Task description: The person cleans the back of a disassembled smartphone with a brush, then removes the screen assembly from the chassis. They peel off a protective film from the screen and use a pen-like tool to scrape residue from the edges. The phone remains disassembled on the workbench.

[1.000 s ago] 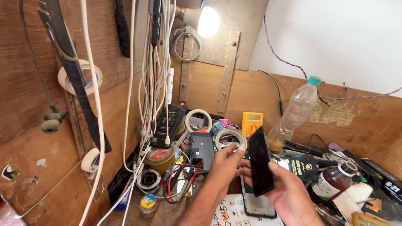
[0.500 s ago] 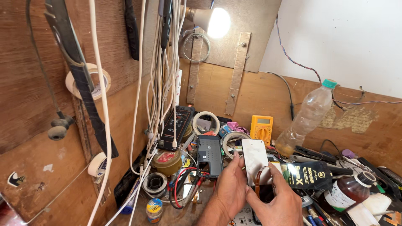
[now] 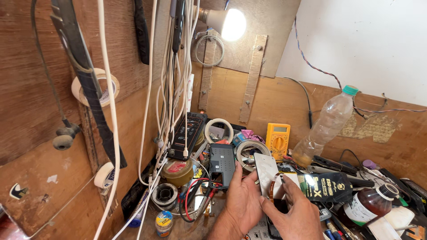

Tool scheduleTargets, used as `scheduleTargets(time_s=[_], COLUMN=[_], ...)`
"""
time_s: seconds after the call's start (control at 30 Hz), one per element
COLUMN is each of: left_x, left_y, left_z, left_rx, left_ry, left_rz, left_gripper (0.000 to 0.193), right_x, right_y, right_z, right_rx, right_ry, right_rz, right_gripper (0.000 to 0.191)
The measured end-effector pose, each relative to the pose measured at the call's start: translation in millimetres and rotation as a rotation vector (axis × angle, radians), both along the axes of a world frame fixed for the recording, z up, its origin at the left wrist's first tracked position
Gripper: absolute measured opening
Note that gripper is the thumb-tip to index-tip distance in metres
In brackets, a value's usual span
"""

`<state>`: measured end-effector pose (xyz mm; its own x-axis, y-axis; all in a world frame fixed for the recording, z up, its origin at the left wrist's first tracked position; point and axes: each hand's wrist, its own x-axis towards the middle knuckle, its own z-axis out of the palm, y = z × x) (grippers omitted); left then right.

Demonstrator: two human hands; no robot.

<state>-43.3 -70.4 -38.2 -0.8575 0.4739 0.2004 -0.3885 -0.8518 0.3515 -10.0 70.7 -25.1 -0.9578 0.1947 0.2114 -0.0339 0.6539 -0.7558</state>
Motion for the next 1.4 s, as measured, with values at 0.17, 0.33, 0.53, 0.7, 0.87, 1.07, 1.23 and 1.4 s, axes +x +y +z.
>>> scheduleTargets(time_s=[0.17, 0.33, 0.53, 0.7, 0.87, 1.07, 1.23, 1.4], left_x=[-8, -8, -4, -3, -8, -6, -3, -3], left_y=[3, 1, -7, -9, -9, -9, -7, -5], left_z=[-7, -12, -5, -4, -9, -7, -1, -2], left_rx=[0.036, -0.186, -0.213, -0.235, -0.284, -0.304, -0.352, -0.365], left_ry=[-0.058, -0.098, -0.083, -0.028, -0.095, -0.099, -0.106, -0.108], left_rz=[0.061, 0.188, 0.204, 0.225, 0.294, 0.329, 0.364, 0.391], left_gripper=[0.067, 0.034, 0.029, 0.026, 0.021, 0.02, 0.021, 0.021], right_x=[4, 6, 1, 2, 1, 1, 2, 2], right_y=[0, 6, 26, 27, 24, 19, 12, 10], right_z=[1, 2, 16, 15, 16, 16, 19, 20], right_rx=[-0.069, -0.418, -0.696, -0.773, -0.799, -0.584, -0.475, -0.086], right_ry=[0.093, 0.27, 0.131, 0.007, -0.082, -0.061, -0.002, 0.019], right_rz=[0.038, 0.049, -0.022, 0.009, 0.055, 0.073, 0.056, -0.036], right_gripper=[0.088, 0.05, 0.024, 0.024, 0.026, 0.026, 0.028, 0.029])
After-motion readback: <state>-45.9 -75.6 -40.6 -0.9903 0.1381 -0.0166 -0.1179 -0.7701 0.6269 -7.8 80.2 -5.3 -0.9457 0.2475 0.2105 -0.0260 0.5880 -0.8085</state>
